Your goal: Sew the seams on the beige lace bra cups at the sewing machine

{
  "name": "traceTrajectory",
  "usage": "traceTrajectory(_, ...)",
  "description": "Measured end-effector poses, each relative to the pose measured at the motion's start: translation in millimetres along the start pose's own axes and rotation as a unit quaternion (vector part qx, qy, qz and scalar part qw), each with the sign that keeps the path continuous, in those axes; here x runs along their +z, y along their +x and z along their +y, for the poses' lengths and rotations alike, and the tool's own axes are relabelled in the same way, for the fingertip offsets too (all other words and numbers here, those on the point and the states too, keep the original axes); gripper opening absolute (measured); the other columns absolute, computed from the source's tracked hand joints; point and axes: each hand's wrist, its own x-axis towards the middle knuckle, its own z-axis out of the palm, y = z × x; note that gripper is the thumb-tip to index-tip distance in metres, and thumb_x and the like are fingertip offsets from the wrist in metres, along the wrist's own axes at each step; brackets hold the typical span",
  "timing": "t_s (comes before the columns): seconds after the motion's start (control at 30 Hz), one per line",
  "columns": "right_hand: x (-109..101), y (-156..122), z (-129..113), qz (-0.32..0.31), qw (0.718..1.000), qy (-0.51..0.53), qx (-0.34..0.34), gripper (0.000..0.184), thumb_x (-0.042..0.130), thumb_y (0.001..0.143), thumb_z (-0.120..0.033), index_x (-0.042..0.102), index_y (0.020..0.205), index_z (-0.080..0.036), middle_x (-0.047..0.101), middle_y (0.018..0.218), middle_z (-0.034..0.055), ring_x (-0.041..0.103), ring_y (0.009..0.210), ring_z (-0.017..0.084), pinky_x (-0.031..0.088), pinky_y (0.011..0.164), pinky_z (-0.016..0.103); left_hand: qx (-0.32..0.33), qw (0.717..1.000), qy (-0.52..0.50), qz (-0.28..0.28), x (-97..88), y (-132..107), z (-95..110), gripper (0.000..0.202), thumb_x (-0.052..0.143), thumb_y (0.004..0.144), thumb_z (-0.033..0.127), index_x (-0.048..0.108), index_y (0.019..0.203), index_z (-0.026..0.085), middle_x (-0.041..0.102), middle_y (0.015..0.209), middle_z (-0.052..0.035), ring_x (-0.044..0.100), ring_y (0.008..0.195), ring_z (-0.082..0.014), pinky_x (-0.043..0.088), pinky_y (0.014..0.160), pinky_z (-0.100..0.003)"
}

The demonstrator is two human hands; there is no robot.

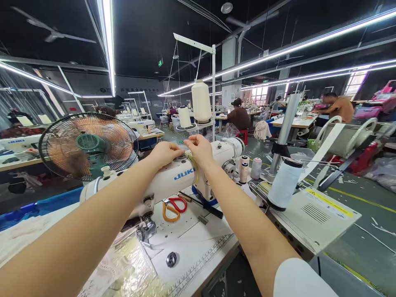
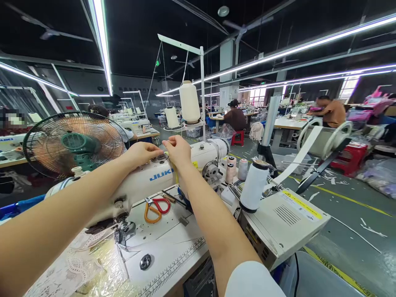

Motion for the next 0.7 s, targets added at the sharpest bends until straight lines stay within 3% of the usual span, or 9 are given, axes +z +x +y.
traceTrajectory(0.1,1.2,1.9,2.4,-0.004,1.000,0.020,0.006,0.019,0.067,0.075,-0.030,0.057,0.086,-0.018,0.070,0.084,0.0031,0.064,0.086,0.019,0.045,0.083,0.032,0.016,0.998,0.062,-0.014,-1.4,1.0,-0.8,0.022,0.064,0.073,0.037,0.070,0.065,0.018,0.062,0.058,-0.0024,0.057,0.058,-0.0183,0.040,0.054,-0.027)
traceTrajectory(0.17,1.4,3.2,2.8,-0.014,0.999,0.041,0.013,0.021,0.066,0.075,-0.031,0.055,0.087,-0.018,0.069,0.082,0.0021,0.064,0.087,0.018,0.045,0.085,0.032,0.034,0.995,0.098,-0.003,-2.8,-1.5,2.6,0.020,0.066,0.071,0.037,0.072,0.069,0.018,0.068,0.074,-0.0066,0.062,0.075,-0.0245,0.046,0.065,-0.031)
traceTrajectory(0.27,-2.4,2.2,-1.3,-0.064,0.994,0.083,0.025,0.025,0.066,0.076,-0.032,0.050,0.090,-0.019,0.066,0.072,-0.0013,0.065,0.079,0.016,0.048,0.078,0.030,0.078,0.985,0.138,0.063,-5.3,-15.2,12.0,0.034,0.064,0.076,0.033,0.069,0.105,0.016,0.062,0.116,-0.0139,0.051,0.112,-0.0340,0.043,0.089,-0.041)
traceTrajectory(0.33,-7.8,-1.5,-7.2,-0.119,0.986,0.110,0.026,0.031,0.070,0.073,-0.034,0.049,0.091,-0.019,0.064,0.066,-0.0037,0.065,0.071,0.014,0.050,0.072,0.028,0.130,0.976,0.149,0.090,-6.8,-28.7,18.5,0.046,0.057,0.081,0.027,0.056,0.126,0.019,0.055,0.129,-0.0113,0.043,0.122,-0.0292,0.036,0.101,-0.041)
traceTrajectory(0.43,-16.8,-9.9,-17.2,-0.195,0.972,0.133,0.020,0.036,0.072,0.070,-0.043,0.049,0.087,-0.020,0.064,0.068,-0.0040,0.063,0.065,0.011,0.051,0.068,0.025,0.227,0.957,0.145,0.103,-8.8,-45.9,24.5,0.046,0.050,0.083,0.019,0.053,0.128,0.021,0.064,0.115,-0.0056,0.052,0.112,-0.0217,0.037,0.101,-0.034)
traceTrajectory(0.53,-25.3,-16.8,-23.9,-0.251,0.960,0.122,0.012,0.036,0.062,0.076,-0.053,0.051,0.084,-0.020,0.064,0.073,-0.0024,0.062,0.063,0.009,0.051,0.067,0.024,0.259,0.948,0.123,0.137,-13.5,-53.1,25.2,0.043,0.046,0.084,0.020,0.054,0.126,0.017,0.067,0.109,-0.0067,0.058,0.101,-0.0223,0.044,0.091,-0.034)
traceTrajectory(0.6,-31.8,-18.1,-25.6,-0.284,0.955,0.086,0.001,0.035,0.060,0.077,-0.052,0.053,0.083,-0.019,0.062,0.070,-0.0030,0.059,0.060,0.008,0.049,0.063,0.023,0.250,0.949,0.156,0.115,-19.1,-52.9,22.2,0.038,0.041,0.087,0.021,0.057,0.122,0.017,0.066,0.109,-0.0062,0.059,0.100,-0.0203,0.046,0.086,-0.030)
traceTrajectory(0.7,-43.0,-14.6,-26.0,-0.308,0.951,-0.008,-0.022,0.025,0.067,0.074,-0.039,0.057,0.072,-0.017,0.051,0.059,-0.0068,0.047,0.054,0.007,0.039,0.054,0.020,0.243,0.936,0.252,0.036,-27.9,-48.9,12.3,0.034,0.035,0.091,0.021,0.064,0.108,0.019,0.066,0.101,-0.0058,0.060,0.095,-0.0184,0.046,0.078,-0.026)
